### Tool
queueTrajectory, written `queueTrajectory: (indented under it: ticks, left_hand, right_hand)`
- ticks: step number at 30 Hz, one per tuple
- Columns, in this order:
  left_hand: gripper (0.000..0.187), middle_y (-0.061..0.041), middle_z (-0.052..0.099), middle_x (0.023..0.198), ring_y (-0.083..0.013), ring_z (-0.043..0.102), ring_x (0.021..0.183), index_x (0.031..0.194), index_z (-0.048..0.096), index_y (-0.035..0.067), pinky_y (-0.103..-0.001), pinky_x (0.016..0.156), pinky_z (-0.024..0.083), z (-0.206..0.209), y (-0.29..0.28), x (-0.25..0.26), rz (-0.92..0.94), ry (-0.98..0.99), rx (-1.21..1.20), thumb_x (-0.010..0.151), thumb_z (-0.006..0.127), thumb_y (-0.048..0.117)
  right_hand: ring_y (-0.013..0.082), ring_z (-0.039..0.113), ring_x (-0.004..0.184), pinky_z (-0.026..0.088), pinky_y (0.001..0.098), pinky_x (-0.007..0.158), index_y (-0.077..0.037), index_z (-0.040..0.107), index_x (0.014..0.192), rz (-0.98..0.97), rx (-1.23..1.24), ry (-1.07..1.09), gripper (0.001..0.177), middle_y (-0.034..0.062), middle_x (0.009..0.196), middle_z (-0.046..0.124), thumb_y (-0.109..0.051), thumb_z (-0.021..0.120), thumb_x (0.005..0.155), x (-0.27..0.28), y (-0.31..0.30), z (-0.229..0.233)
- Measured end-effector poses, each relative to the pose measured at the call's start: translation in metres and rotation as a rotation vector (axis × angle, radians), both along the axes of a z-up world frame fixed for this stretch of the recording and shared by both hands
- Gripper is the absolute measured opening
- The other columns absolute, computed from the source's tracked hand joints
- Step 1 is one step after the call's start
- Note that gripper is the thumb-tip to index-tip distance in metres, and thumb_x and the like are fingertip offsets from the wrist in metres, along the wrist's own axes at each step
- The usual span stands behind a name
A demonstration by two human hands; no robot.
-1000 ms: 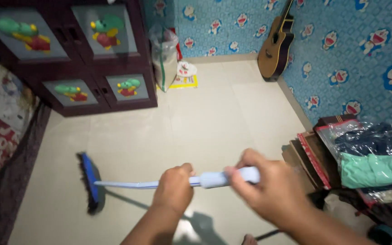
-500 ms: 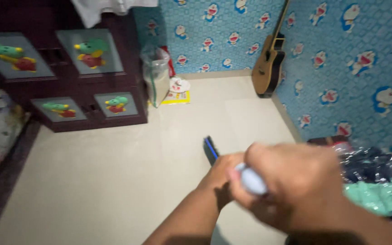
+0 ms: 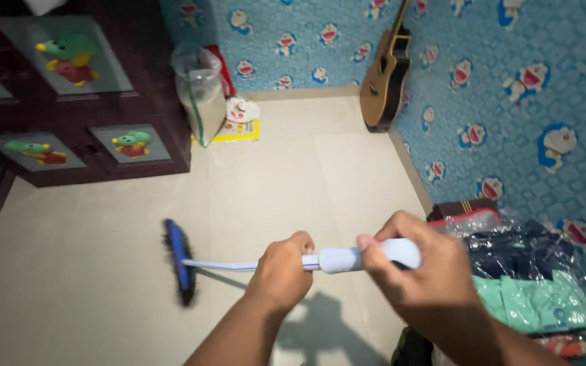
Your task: Sweep the floor in a small bedroom using a blue broom.
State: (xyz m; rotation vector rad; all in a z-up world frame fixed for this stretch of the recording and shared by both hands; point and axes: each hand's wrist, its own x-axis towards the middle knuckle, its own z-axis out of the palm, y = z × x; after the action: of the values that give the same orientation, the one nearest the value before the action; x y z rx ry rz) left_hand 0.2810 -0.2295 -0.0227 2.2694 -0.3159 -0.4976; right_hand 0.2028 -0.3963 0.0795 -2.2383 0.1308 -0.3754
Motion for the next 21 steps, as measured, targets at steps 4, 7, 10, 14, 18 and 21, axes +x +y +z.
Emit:
queueTrajectory:
  ticks: [4, 7, 10, 14, 18, 21]
  left_hand:
    - [0.023, -0.02, 0.074, 0.083, -0.0386, 0.074, 0.085, 0.104, 0.067, 0.009, -0.045, 0.075, 0.057, 0.025, -0.033, 0.007, 0.014, -0.161, -0.263, 0.081, 0.069, 0.012]
    - [0.037, -0.019, 0.074, 0.077, -0.0324, 0.077, 0.077, 0.103, 0.067, 0.009, -0.04, 0.069, 0.059, 0.059, -0.067, 0.015, -0.049, -0.181, -0.384, 0.072, 0.081, 0.024]
    - [0.038, -0.017, 0.074, 0.076, -0.0313, 0.076, 0.07, 0.1, 0.067, 0.009, -0.041, 0.063, 0.058, 0.066, -0.093, 0.019, -0.128, -0.159, -0.515, 0.069, 0.08, 0.027]
    - [0.023, -0.015, 0.075, 0.086, -0.0313, 0.078, 0.079, 0.093, 0.07, 0.01, -0.039, 0.072, 0.06, 0.014, -0.111, 0.026, -0.223, -0.27, -0.605, 0.08, 0.073, 0.028]
    - [0.022, -0.019, 0.074, 0.089, -0.0384, 0.073, 0.09, 0.091, 0.071, 0.009, -0.044, 0.077, 0.058, 0.011, -0.097, 0.013, -0.23, -0.2, -0.546, 0.088, 0.07, 0.031]
    - [0.017, -0.021, 0.074, 0.091, -0.0387, 0.073, 0.095, 0.093, 0.074, 0.01, -0.045, 0.082, 0.057, 0.018, -0.079, 0.012, -0.14, -0.091, -0.334, 0.084, 0.066, 0.023]
  right_hand:
    - [0.0088, 0.054, 0.046, 0.041, 0.0292, 0.04, -0.005, 0.07, 0.073, -0.204, -0.267, -0.046, 0.019, 0.0037, 0.052, 0.058, -0.019, 0.077, 0.082, 0.004, -0.04, 0.03]
    - [0.0067, 0.055, 0.048, 0.042, 0.0272, 0.044, -0.007, 0.07, 0.077, -0.191, -0.401, -0.237, 0.02, 0.0004, 0.055, 0.061, -0.022, 0.077, 0.089, 0.005, -0.056, 0.062]
    - [0.0142, 0.053, 0.047, 0.041, 0.0321, 0.041, -0.009, 0.068, 0.075, -0.218, -0.404, -0.171, 0.021, 0.0035, 0.057, 0.056, -0.026, 0.077, 0.083, 0.009, -0.054, 0.089]
    - [0.0168, 0.058, 0.043, 0.045, 0.0352, 0.044, -0.008, 0.065, 0.067, 0.091, -0.706, -0.436, 0.023, 0.0066, 0.053, 0.058, -0.02, 0.084, 0.074, 0.02, -0.053, 0.067]
    - [0.0162, 0.061, 0.046, 0.047, 0.0335, 0.046, -0.011, 0.059, 0.067, 0.232, -0.583, -0.455, 0.03, 0.0028, 0.055, 0.058, -0.023, 0.085, 0.077, 0.019, -0.054, 0.032]
    - [0.0076, 0.062, 0.049, 0.047, 0.0267, 0.045, -0.012, 0.061, 0.073, 0.154, -0.363, -0.382, 0.026, -0.002, 0.059, 0.062, -0.023, 0.083, 0.082, 0.019, -0.06, 0.002]
